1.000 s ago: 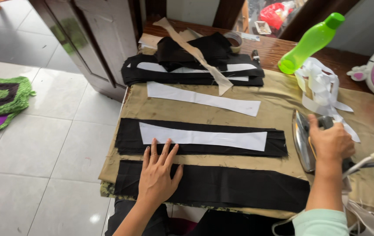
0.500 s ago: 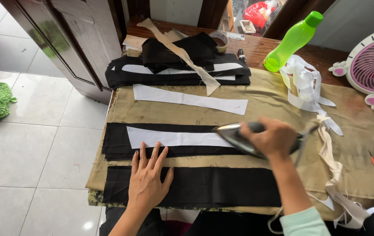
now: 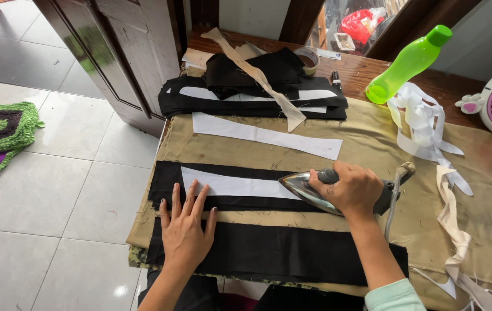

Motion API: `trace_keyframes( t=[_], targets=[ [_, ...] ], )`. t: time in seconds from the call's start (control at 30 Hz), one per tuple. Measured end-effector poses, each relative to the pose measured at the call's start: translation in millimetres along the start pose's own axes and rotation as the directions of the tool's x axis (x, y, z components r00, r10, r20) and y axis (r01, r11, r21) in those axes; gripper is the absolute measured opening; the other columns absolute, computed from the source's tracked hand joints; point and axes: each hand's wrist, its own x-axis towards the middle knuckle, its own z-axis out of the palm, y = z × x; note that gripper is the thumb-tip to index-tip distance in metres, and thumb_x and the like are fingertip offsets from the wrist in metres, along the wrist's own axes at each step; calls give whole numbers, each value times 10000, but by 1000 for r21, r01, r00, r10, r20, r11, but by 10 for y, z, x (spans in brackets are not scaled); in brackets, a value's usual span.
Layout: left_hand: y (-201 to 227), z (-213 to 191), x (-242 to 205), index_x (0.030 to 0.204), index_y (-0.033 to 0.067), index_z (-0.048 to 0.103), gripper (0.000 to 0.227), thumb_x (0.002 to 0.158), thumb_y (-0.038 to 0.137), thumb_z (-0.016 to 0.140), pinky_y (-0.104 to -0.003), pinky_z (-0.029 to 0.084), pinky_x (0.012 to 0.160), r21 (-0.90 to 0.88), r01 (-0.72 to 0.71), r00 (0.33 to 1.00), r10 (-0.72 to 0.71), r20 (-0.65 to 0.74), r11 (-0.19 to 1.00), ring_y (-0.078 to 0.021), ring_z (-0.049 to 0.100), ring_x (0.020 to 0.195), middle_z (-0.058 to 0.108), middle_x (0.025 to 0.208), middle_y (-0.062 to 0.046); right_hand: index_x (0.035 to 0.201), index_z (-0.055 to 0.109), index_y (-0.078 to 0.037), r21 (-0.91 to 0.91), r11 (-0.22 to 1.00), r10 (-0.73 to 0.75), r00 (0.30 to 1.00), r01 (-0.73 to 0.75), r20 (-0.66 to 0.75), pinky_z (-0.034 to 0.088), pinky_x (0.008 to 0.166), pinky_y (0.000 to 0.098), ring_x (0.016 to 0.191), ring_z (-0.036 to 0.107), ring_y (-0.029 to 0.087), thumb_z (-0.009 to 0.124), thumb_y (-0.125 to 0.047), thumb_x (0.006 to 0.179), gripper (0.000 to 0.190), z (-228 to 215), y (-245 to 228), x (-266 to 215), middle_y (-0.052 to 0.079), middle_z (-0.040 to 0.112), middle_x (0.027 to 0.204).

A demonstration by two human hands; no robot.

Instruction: The person places a white paper pattern onto a black fabric strip laid on a work table. They then use an iron to press the fabric and pattern together, smoothing the surface. The person repeats this process with another fabric strip, aligning the pattern and ironing it flat.

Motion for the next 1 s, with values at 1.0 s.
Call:
trace_keyframes(
  t=[1.0],
  targets=[
    [18, -8, -58, 1552, 237, 468, 591, 990, 413, 519, -507, 190, 1239, -1, 24, 996, -24, -90, 1000, -278, 256, 1569, 434, 1627, 38, 588, 471, -197, -33, 999, -9, 999, 8, -43, 345, 483, 371, 494, 504, 259, 774, -611, 830, 567, 10, -20, -41, -5, 463, 512]
  ],
)
